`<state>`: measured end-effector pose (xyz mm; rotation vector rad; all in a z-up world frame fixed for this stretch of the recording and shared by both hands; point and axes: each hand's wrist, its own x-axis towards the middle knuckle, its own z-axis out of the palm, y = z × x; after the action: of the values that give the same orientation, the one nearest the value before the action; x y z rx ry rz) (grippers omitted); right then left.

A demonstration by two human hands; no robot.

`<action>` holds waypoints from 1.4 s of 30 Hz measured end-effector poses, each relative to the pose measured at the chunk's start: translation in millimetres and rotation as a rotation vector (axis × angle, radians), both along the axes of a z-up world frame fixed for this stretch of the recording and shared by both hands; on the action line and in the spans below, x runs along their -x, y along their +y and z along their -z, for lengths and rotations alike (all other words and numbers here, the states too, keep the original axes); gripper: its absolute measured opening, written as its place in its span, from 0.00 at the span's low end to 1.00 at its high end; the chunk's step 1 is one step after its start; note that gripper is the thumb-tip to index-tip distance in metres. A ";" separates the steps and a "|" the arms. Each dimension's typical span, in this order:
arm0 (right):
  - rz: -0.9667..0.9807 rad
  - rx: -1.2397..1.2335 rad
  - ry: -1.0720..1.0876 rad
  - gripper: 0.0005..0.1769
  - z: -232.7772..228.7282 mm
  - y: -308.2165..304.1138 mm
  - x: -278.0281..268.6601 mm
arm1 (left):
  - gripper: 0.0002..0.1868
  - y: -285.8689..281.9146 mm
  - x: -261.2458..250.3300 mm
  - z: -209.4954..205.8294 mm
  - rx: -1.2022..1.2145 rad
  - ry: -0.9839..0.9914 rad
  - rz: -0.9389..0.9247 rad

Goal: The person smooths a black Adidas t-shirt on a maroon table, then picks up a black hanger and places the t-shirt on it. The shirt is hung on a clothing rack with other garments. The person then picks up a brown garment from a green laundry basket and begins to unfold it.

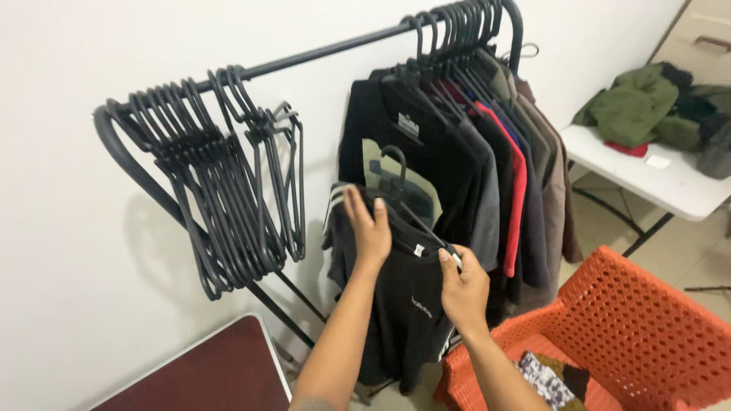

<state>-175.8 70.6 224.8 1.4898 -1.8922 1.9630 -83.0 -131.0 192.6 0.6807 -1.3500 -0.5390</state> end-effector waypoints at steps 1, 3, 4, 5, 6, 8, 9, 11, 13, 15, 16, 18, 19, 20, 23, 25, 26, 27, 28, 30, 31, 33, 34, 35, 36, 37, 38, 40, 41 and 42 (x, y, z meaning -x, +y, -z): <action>0.016 0.011 0.001 0.17 -9.0 0.6 -2.9 | 0.41 1.5 3.0 -14.1 0.028 0.009 0.060; 0.039 0.035 0.000 0.17 -27.5 -3.9 -8.2 | 0.41 -4.6 6.8 -40.0 0.082 0.008 0.090; 0.025 0.070 -0.001 0.17 -37.1 -6.7 -11.2 | 0.40 -9.2 7.5 -52.4 0.108 0.004 0.106; 0.011 0.105 -0.001 0.17 -46.4 -9.7 -13.7 | 0.40 -15.4 7.6 -65.3 0.123 -0.006 0.119; -0.003 0.138 -0.002 0.17 -53.6 -12.3 -15.7 | 0.39 -21.9 7.8 -76.8 0.136 -0.016 0.133; 0.023 0.187 0.046 0.17 -67.3 -18.0 -20.7 | 0.38 -31.6 7.4 -97.7 0.148 -0.027 0.164; 0.036 0.213 0.069 0.16 -74.9 -21.1 -23.5 | 0.39 -34.7 7.0 -107.6 0.146 -0.027 0.182; 0.044 0.223 0.058 0.16 -89.0 -24.3 -28.5 | 0.39 -38.6 5.7 -124.6 0.127 -0.033 0.211; 0.055 0.228 0.042 0.16 -102.8 -29.1 -32.8 | 0.39 -43.8 6.1 -139.5 0.095 -0.040 0.235; 0.069 0.223 0.023 0.16 -116.0 -34.6 -35.2 | 0.38 -51.4 7.8 -153.5 0.120 -0.017 0.241; 0.071 0.240 0.034 0.16 -120.8 -36.9 -35.9 | 0.38 -54.4 8.1 -157.9 0.130 -0.004 0.243; 0.074 0.275 0.058 0.16 -129.7 -41.4 -36.3 | 0.38 -58.7 8.2 -167.6 0.148 -0.014 0.224; 0.071 0.309 0.067 0.16 -133.3 -42.8 -36.5 | 0.38 -60.0 7.7 -173.5 0.158 -0.019 0.215; 0.069 0.341 0.077 0.16 -136.1 -43.4 -36.6 | 0.39 -59.8 7.5 -178.1 0.152 -0.025 0.222; 0.077 0.349 0.099 0.16 -147.2 -46.1 -34.9 | 0.41 -58.7 8.0 -189.1 0.131 -0.035 0.228; 0.087 0.326 0.112 0.15 -155.8 -47.6 -31.5 | 0.42 -60.9 12.2 -196.0 0.127 -0.038 0.217; 0.088 0.310 0.126 0.15 -159.1 -49.2 -31.0 | 0.42 -61.9 14.0 -196.0 0.118 -0.038 0.218; 0.089 0.293 0.140 0.15 -161.1 -50.8 -30.6 | 0.42 -63.7 15.3 -195.4 0.109 -0.037 0.219; 0.084 0.270 0.135 0.15 -161.0 -52.5 -30.3 | 0.42 -65.5 16.4 -193.1 0.097 -0.036 0.218; 0.072 0.223 0.126 0.15 -159.9 -57.2 -28.4 | 0.43 -68.3 18.3 -189.6 0.082 -0.057 0.229; 0.077 0.245 0.155 0.14 -159.1 -59.5 -26.5 | 0.43 -68.8 18.7 -189.0 0.075 -0.068 0.234; 0.086 0.288 0.213 0.14 -157.0 -64.3 -22.9 | 0.43 -68.0 17.1 -185.9 0.016 -0.089 0.248; 0.086 0.260 0.200 0.14 -156.1 -65.7 -21.2 | 0.43 -68.1 16.7 -185.3 -0.011 -0.102 0.256; 0.085 0.232 0.188 0.14 -155.2 -66.2 -19.3 | 0.44 -69.5 17.8 -185.9 0.016 -0.105 0.244; 0.083 0.201 0.176 0.14 -154.1 -66.6 -17.9 | 0.44 -71.1 19.6 -185.3 0.040 -0.107 0.231; 0.074 0.245 0.211 0.14 -153.5 -67.3 -16.6 | 0.44 -73.1 21.6 -183.9 0.064 -0.109 0.218; 0.065 0.288 0.246 0.14 -152.3 -67.0 -14.8 | 0.44 -74.6 23.8 -180.6 0.087 -0.108 0.207; 0.048 0.345 0.278 0.16 -148.4 -65.1 -12.1 | 0.44 -76.9 27.6 -174.7 0.134 -0.106 0.184; 0.040 0.360 0.275 0.19 -145.0 -62.5 -10.3 | 0.44 -76.3 30.6 -171.3 0.157 -0.121 0.164; 0.029 0.371 0.272 0.21 -140.2 -60.2 -9.2 | 0.44 -73.9 33.9 -165.8 0.177 -0.135 0.142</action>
<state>-166.6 10.4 365.0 1.5118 -1.3478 1.8548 -116.9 -204.9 358.4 0.4852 -1.5611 -0.4860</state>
